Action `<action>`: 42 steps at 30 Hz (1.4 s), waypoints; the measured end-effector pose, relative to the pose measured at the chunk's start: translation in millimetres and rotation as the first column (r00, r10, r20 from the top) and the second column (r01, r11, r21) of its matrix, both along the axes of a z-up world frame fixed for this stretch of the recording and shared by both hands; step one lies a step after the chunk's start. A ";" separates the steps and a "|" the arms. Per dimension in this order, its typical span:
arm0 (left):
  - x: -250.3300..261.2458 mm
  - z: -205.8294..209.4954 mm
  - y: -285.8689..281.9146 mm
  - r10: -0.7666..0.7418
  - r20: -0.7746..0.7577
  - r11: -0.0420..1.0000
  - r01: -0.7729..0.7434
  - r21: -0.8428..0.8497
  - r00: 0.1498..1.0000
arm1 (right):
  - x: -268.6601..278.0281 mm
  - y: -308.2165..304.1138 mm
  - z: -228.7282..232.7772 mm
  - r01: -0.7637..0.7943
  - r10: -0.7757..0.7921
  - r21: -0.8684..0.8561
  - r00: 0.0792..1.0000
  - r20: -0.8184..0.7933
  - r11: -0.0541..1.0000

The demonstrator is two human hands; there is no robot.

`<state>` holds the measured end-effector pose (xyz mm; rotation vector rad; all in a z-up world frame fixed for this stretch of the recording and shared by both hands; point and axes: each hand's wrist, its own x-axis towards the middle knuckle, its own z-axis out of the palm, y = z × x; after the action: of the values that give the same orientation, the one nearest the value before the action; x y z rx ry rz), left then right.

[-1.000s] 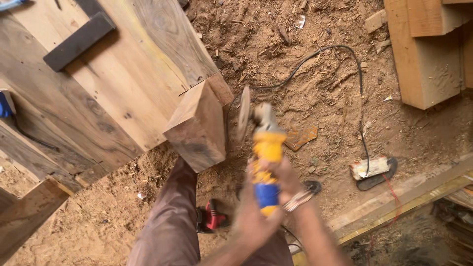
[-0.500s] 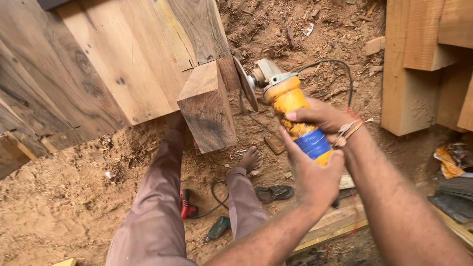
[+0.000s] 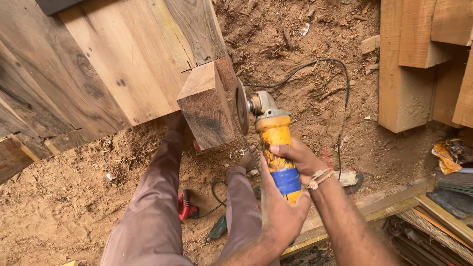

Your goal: The person uses an angle grinder with a sanding disc to sand the edges and corners of wooden furniture components.

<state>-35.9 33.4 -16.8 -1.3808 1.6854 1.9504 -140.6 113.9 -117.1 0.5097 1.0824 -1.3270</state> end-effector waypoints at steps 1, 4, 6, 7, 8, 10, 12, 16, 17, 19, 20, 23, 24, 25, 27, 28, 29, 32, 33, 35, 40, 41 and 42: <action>1.6 4.8 -6.7 -0.012 0.062 0.997 0.007 0.083 0.998 | 6.7 0.5 0.8 0.034 -0.034 -0.010 0.999 0.027 0.999; 14.4 13.9 -32.3 -0.164 0.175 0.965 0.122 0.231 0.971 | 33.3 -1.2 -1.2 0.145 -0.141 -0.041 0.987 0.074 0.989; 33.2 12.3 -55.0 -0.380 0.174 0.918 0.346 0.196 0.908 | 57.0 -7.0 -4.7 0.223 -0.219 -0.068 0.973 0.068 0.972; 42.3 8.5 -63.8 -0.357 0.150 0.932 0.340 0.127 0.922 | 71.0 -14.6 -9.4 0.281 -0.264 -0.122 0.955 0.133 0.952; 50.6 4.2 -69.3 -0.337 0.124 0.941 0.332 0.058 0.933 | 85.3 -22.1 -12.4 0.339 -0.305 -0.173 0.932 0.199 0.925; 71.5 -0.6 -81.0 -0.393 0.113 0.917 0.398 -0.018 0.912 | 117.4 -35.5 -8.6 0.468 -0.452 -0.051 0.873 0.185 0.882; 91.8 -5.4 -91.1 -0.492 0.161 0.863 0.504 -0.037 0.856 | 139.5 -48.5 -1.0 0.559 -0.539 0.005 0.796 0.274 0.829; 107.6 -13.2 -81.3 -0.530 0.185 0.847 0.528 0.064 0.828 | 126.4 -46.8 7.6 0.662 -0.627 0.063 0.669 0.399 0.747; 107.3 -13.7 -72.5 -0.519 0.186 0.855 0.509 0.100 0.835 | 120.2 -37.6 9.9 0.640 -0.604 0.038 0.700 0.381 0.767; 95.0 -18.2 -53.8 -0.457 0.037 0.889 0.455 0.044 0.889 | 99.5 -17.0 7.7 0.588 -0.549 -0.009 0.760 0.348 0.809; 84.1 -20.9 -44.9 -0.407 -0.119 0.913 0.405 -0.040 0.906 | 88.7 -7.5 5.2 0.556 -0.520 -0.032 0.796 0.310 0.831; 32.4 -27.4 -12.3 -0.314 -0.111 0.947 0.302 -0.109 0.943 | 29.3 18.3 -14.5 0.367 -0.343 -0.087 0.915 0.214 0.926; 7.8 -34.9 -4.9 -0.301 -0.035 0.949 0.296 -0.110 0.953 | 2.1 21.5 -25.9 0.279 -0.260 -0.100 0.950 0.173 0.955; -10.0 -36.7 3.0 -0.232 -0.092 0.959 0.213 -0.185 0.968 | -11.8 22.1 -34.1 0.199 -0.183 -0.098 0.971 0.153 0.975; -46.8 -44.3 15.8 -0.123 -0.225 0.948 0.048 -0.313 0.967 | -55.7 23.6 -52.9 0.069 -0.063 -0.092 0.996 0.064 0.993; -58.4 -44.4 17.5 -0.043 -0.161 0.984 0.013 -0.179 0.986 | -69.1 17.6 -60.0 -0.018 0.017 -0.112 1.000 -0.002 0.994; -76.5 -49.9 17.9 0.048 -0.105 0.997 -0.055 -0.061 0.993 | -91.3 7.4 -67.8 -0.126 0.114 -0.140 0.989 -0.090 0.982; -114.3 -60.7 10.3 0.231 -0.074 0.973 -0.228 0.039 0.970 | -130.5 -32.8 -76.4 -0.268 0.264 -0.081 0.963 -0.054 0.960; -117.0 -61.4 6.4 0.266 -0.079 0.964 -0.264 0.040 0.961 | -134.2 -42.2 -75.4 -0.248 0.245 -0.115 0.969 -0.036 0.962; -121.9 -63.8 1.4 0.285 -0.006 0.958 -0.284 0.032 0.959 | -141.3 -56.7 -72.0 -0.207 0.209 -0.184 0.978 -0.007 0.961; -114.3 -64.0 12.9 0.265 -0.043 0.961 -0.267 -0.068 0.963 | -138.5 -59.2 -60.7 -0.248 0.245 -0.197 0.969 -0.039 0.949; -107.3 -64.2 19.9 0.252 -0.021 0.964 -0.253 -0.081 0.967 | -133.8 -52.2 -59.8 -0.244 0.243 -0.192 0.970 -0.028 0.951; -99.2 -64.1 27.8 0.240 0.001 0.967 -0.239 -0.094 0.971 | -126.2 -45.8 -59.2 -0.249 0.244 -0.189 0.968 -0.051 0.950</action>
<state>-135.1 61.2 -80.9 -1.6981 1.6922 2.0018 -266.7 68.1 -176.2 0.2035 0.9913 -1.2046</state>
